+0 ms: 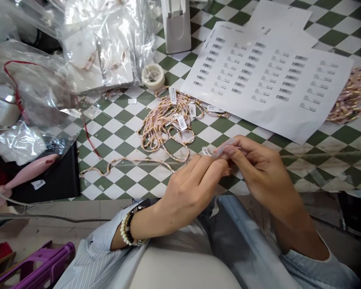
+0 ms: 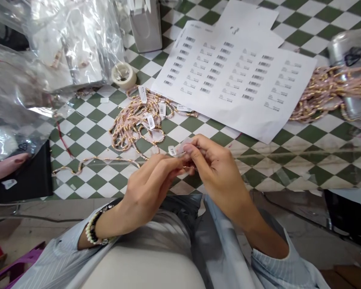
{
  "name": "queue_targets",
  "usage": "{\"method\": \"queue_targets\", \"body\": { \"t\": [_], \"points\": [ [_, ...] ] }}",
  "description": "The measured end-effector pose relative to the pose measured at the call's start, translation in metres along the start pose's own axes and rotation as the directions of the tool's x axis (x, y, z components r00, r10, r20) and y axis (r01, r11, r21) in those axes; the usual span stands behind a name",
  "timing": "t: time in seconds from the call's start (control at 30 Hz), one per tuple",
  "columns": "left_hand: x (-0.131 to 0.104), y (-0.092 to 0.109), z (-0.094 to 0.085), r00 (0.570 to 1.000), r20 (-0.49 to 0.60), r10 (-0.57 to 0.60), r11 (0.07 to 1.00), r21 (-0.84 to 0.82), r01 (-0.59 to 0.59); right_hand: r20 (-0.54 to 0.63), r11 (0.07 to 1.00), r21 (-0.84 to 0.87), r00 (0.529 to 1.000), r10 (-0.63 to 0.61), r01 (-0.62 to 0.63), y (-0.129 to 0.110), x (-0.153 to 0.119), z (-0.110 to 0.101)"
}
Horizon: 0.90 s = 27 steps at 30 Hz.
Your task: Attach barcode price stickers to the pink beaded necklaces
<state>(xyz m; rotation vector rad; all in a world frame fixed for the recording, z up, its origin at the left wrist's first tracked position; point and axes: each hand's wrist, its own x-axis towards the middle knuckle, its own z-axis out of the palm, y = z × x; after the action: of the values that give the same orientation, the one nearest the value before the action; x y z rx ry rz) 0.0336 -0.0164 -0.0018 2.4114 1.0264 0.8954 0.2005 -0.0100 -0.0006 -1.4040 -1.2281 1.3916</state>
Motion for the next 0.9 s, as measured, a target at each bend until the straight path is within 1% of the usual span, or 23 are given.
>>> {"method": "queue_targets", "body": {
  "t": [0.07, 0.13, 0.27, 0.4, 0.5, 0.63, 0.73, 0.9],
  "points": [
    [0.0, -0.001, -0.006, 1.0, 0.021, 0.019, 0.999, -0.042, -0.018, 0.054, 0.997, 0.03, 0.996, 0.073, -0.075, -0.001, -0.001, 0.001],
    [-0.002, -0.005, -0.011, 0.999, 0.03, 0.016, 0.994, -0.106, -0.012, 0.102, 0.993, 0.012, 0.988, 0.117, -0.119, -0.002, -0.003, 0.001],
    [-0.004, -0.017, -0.02, 0.997, 0.07, -0.026, 0.976, -0.215, 0.041, 0.172, 0.992, -0.077, 0.979, 0.108, -0.096, -0.005, -0.004, -0.001],
    [-0.002, -0.026, -0.031, 0.996, 0.084, -0.028, 0.979, -0.197, 0.044, 0.213, 0.986, -0.152, 0.971, 0.106, -0.074, -0.008, -0.004, -0.005],
    [0.0, -0.03, -0.037, 0.994, 0.092, -0.05, 0.967, -0.246, 0.072, 0.252, 0.984, -0.154, 0.959, 0.126, -0.088, -0.01, -0.003, -0.007],
    [0.001, -0.034, -0.038, 0.994, 0.091, -0.065, 0.939, -0.331, 0.091, 0.26, 0.977, -0.166, 0.95, 0.171, -0.13, -0.011, -0.001, -0.003],
    [0.0, -0.037, -0.039, 0.994, 0.088, -0.061, 0.935, -0.345, 0.088, 0.26, 0.976, -0.15, 0.947, 0.191, -0.155, -0.012, 0.0, -0.001],
    [-0.001, -0.041, -0.04, 0.996, 0.078, -0.031, 0.943, -0.33, 0.055, 0.267, 0.975, -0.162, 0.944, 0.194, -0.155, -0.011, -0.001, -0.001]
  ]
}}
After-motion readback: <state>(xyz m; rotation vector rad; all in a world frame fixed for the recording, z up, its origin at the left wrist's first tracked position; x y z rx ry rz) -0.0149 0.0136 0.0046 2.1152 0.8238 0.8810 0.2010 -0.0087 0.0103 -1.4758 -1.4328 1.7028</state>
